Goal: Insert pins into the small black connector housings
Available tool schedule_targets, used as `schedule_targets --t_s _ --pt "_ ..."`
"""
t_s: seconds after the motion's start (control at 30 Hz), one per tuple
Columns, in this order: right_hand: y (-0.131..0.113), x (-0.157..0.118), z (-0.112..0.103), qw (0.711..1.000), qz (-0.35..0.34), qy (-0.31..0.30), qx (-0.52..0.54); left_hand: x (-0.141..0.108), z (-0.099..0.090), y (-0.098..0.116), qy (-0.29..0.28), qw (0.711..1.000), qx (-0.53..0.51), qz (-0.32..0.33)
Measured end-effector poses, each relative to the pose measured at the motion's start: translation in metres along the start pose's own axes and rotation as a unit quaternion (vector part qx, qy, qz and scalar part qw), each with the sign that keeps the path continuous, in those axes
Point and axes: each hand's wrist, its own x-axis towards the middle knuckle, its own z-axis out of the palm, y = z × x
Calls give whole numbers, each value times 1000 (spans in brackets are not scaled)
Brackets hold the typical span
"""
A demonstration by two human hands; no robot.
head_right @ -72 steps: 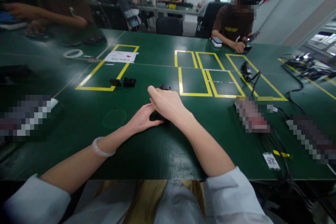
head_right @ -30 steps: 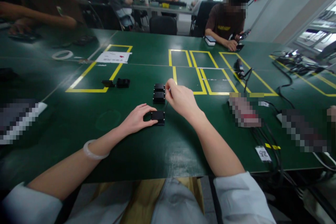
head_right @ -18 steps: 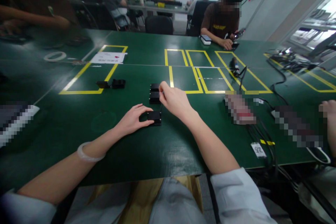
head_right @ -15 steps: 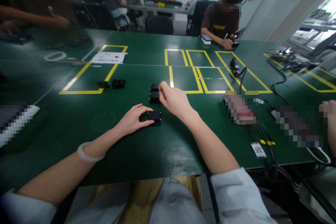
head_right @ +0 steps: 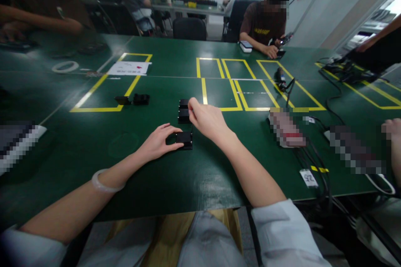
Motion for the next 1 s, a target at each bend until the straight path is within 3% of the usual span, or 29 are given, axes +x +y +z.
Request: schedule_targets --t_s 0.23,0.47,1.0 --pt "-10 -3 -9 998 -40 -41 -33 0 -1 1 0 1000 0 1" --pt "-11 -5 -11 997 -61 -29 -45 -1 0 -1 1 1000 1 7" --pt "-15 -5 -10 995 -48 -42 -73 -2 0 -2 -3 1000 6 3"
